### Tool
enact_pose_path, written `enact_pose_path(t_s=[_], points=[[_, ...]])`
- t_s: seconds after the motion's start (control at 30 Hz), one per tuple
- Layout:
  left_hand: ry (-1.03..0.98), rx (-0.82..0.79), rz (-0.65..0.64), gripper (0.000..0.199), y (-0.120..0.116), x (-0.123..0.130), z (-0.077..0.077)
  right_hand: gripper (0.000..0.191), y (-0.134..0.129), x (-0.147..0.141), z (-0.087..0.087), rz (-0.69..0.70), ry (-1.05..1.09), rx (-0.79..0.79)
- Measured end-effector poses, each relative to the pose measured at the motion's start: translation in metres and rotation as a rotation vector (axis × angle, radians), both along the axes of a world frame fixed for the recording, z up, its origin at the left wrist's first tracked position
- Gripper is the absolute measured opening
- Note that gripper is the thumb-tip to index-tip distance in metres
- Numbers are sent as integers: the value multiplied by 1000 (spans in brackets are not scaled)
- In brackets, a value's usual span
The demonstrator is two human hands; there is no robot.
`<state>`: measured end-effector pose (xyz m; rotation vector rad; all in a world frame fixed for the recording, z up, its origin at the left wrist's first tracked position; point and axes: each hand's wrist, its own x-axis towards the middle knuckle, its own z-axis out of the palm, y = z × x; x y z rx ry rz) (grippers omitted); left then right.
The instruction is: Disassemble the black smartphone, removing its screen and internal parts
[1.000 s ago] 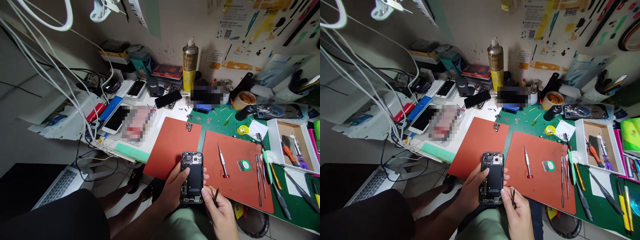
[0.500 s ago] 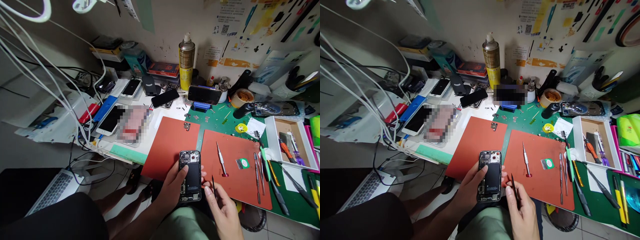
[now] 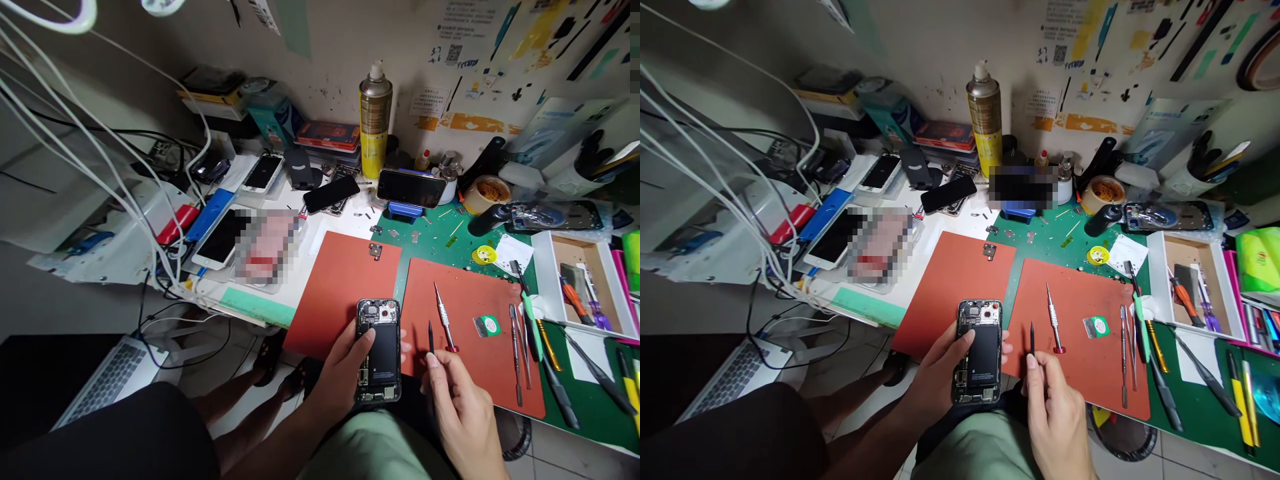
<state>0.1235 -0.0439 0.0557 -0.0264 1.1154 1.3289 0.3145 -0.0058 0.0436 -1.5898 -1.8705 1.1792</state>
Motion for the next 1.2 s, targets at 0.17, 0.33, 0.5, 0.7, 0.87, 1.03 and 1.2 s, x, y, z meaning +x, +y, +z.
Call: enact_pose_path(t_s=[0.17, 0.33, 0.5, 0.7, 0.87, 1.03, 1.2], points=[[-31, 26, -27, 52, -1, -2, 0, 44, 26, 16, -3, 31, -240, 255], [-52, 55, -46, 46, -3, 1, -3, 58, 61, 21, -10, 53, -518, 524], [-58, 71, -57, 45, -4, 3, -3, 53, 75, 18, -22, 86, -658, 560], [-58, 88, -64, 44, -2, 2, -1, 49, 76, 17, -27, 87, -670, 541], [-102, 110, -62, 48, -1, 3, -3, 54, 78, 17, -23, 73, -628, 556], [-174, 101, -61, 51, -1, 1, -7, 42, 53, 11, 3, 17, -281, 502], [-245, 147, -48, 55, 6, -3, -2, 17, 12, -3, 16, 128, 130, 260]])
